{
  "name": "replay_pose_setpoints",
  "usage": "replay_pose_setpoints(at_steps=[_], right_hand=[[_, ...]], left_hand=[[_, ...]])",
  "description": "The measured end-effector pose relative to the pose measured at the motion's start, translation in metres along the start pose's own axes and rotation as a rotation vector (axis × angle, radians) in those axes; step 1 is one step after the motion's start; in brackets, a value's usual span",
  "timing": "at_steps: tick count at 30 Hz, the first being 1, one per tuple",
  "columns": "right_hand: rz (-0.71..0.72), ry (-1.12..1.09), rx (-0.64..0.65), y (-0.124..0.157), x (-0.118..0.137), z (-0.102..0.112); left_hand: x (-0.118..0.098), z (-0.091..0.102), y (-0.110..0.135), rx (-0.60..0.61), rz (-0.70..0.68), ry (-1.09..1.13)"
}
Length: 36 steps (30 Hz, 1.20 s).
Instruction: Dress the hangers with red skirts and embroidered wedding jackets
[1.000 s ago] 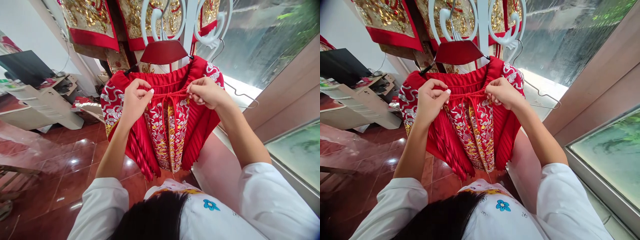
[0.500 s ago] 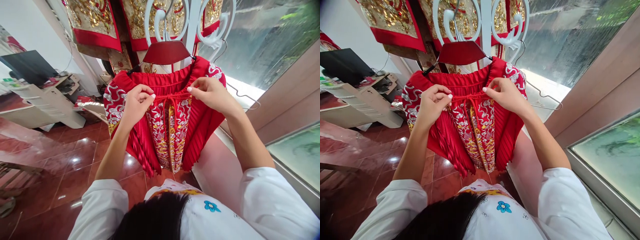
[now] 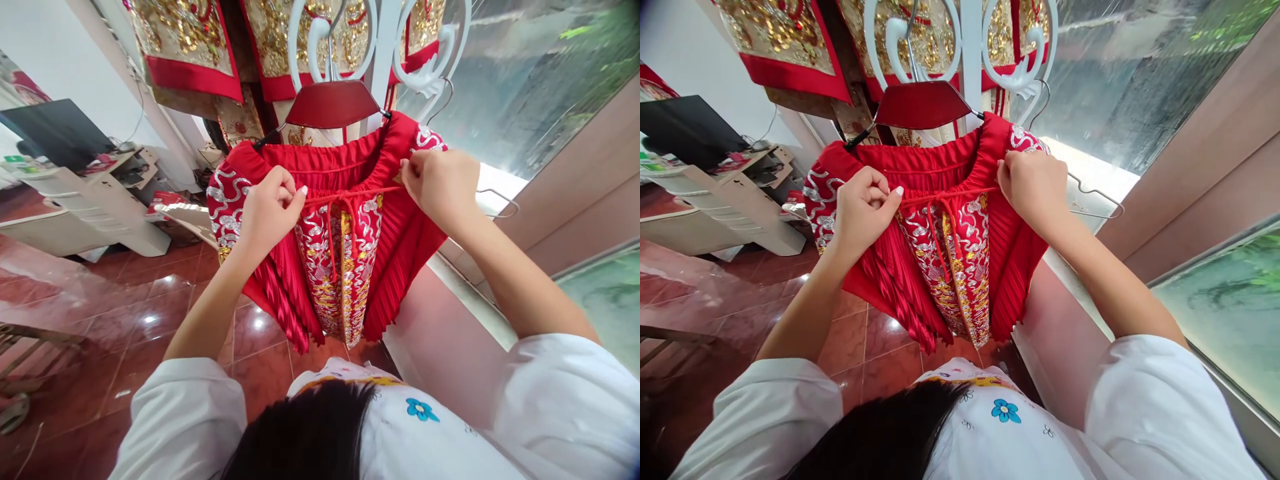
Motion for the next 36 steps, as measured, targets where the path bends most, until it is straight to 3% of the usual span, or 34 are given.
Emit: replay_pose_setpoints(at_steps=[3, 6, 8, 12, 18, 25, 28, 32, 36], right_hand=[[0.014, -0.261, 0.051, -0.002, -0.006, -0.001], [0.076, -0.434, 0.024, -0.011, -0.007, 0.022], [0.159, -0.446, 0.015, -0.02, -0.009, 0.036], [0.226, -0.311, 0.163, -0.038, -0.028, 0.022], [0.046, -0.48, 0.114, -0.046, -0.058, 0.006], [-0.091, -0.647, 0.254, -0.045, -0.068, 0.004], [-0.14, -0.578, 0.169, -0.033, -0.079, 0.01], [-0.108, -0.475, -0.104, -0.024, -0.083, 0.033], [-0.177, -0.634, -0.082, -0.044, -0.091, 0.035]], left_hand=[[-0.004, 0.014, 0.001, -0.021, -0.043, -0.005], [-0.011, 0.052, -0.006, -0.172, -0.183, -0.143], [-0.003, 0.069, -0.017, -0.181, -0.226, -0.277], [0.044, 0.053, -0.037, 0.141, -0.072, -0.26], [0.063, 0.053, -0.047, 0.085, -0.098, -0.253], [0.102, 0.049, -0.07, 0.393, 0.145, 0.02], [0.107, 0.043, -0.075, 0.406, 0.157, 0.128], [0.11, 0.037, -0.073, 0.389, 0.125, 0.197], [0.113, 0.033, -0.073, 0.339, 0.094, 0.254]])
Point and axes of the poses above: each hand's wrist, its own y-axis away from the middle knuckle, its own z-axis out of the back of the hand, x = y × z, the point moved 9 cm from there along -y, towards the middle knuckle, and after that the axes turned 9 degrees about -y, right-handed, at the moved point
